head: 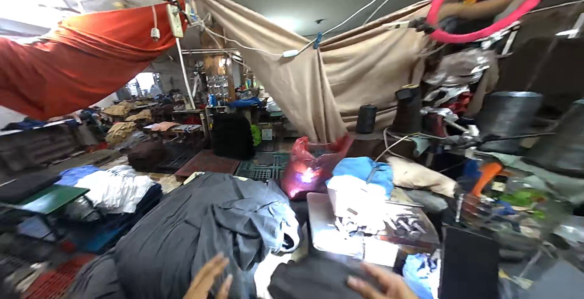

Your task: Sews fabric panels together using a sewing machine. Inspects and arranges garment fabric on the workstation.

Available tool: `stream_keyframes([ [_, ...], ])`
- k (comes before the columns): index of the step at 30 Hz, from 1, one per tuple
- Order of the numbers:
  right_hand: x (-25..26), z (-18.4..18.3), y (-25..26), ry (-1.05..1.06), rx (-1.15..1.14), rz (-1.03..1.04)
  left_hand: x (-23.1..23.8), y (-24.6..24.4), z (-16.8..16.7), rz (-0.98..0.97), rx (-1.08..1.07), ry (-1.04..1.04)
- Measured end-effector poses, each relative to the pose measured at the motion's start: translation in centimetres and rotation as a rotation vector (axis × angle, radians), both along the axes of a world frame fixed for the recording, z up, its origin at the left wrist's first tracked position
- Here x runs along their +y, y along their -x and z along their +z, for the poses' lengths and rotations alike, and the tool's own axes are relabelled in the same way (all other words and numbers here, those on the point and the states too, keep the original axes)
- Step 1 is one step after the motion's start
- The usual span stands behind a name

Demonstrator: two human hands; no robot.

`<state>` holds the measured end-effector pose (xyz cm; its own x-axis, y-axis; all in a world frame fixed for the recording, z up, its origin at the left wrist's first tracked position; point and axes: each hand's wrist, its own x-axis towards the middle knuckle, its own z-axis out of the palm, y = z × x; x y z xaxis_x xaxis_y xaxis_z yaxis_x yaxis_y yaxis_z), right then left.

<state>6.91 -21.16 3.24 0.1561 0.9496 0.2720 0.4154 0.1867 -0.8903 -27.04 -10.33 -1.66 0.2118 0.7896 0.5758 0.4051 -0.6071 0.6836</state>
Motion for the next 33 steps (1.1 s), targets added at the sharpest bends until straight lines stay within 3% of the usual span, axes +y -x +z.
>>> stream_keyframes([
  [2, 3.9, 3.6, 2.5, -0.172, 0.062, -0.218, -0.1, 1.7, 1.0, 0.129, -0.101, -0.082],
  [4, 8.6, 5.4, 4.9, -0.297, 0.213, -0.291, -0.4, 3.1, 1.4, 0.254, -0.148, -0.118],
  [7, 13.6, 4.7, 6.6, -0.245, 0.273, -0.006, -0.5, 5.0, 0.4, 0.372, -0.14, -0.13],
  [13, 15.0, -3.4, 7.3, -0.039, -0.226, 0.139, -0.2, 6.6, -3.1, 0.446, 0.048, -0.125],
  [19, 14.1, -13.5, 5.9, 0.382, -0.625, 0.128, 5.5, 2.6, -4.6, 0.46, 0.048, -0.189],
  [22, 12.9, -17.1, 5.3, 0.273, -0.812, 0.108, 8.6, 1.1, -4.6, 0.456, 0.091, -0.079],
  [27, 12.5, -17.8, 5.1, 0.164, -0.813, 0.074, 9.9, -0.1, -3.0, 0.555, 0.18, -0.013],
  [29, 12.6, -18.1, 5.2, 0.152, -0.821, 0.07, 10.6, -0.1, -2.1, 0.516, 0.379, 0.064],
  [31, 12.4, -18.6, 5.3, 0.136, -0.805, 0.064, 11.6, 0.3, -1.3, 0.429, 0.624, 0.293],
  [33, 12.3, -18.6, 5.3, 0.129, -0.805, 0.063, 12.4, 1.5, -0.6, 0.412, 0.647, 0.34],
])
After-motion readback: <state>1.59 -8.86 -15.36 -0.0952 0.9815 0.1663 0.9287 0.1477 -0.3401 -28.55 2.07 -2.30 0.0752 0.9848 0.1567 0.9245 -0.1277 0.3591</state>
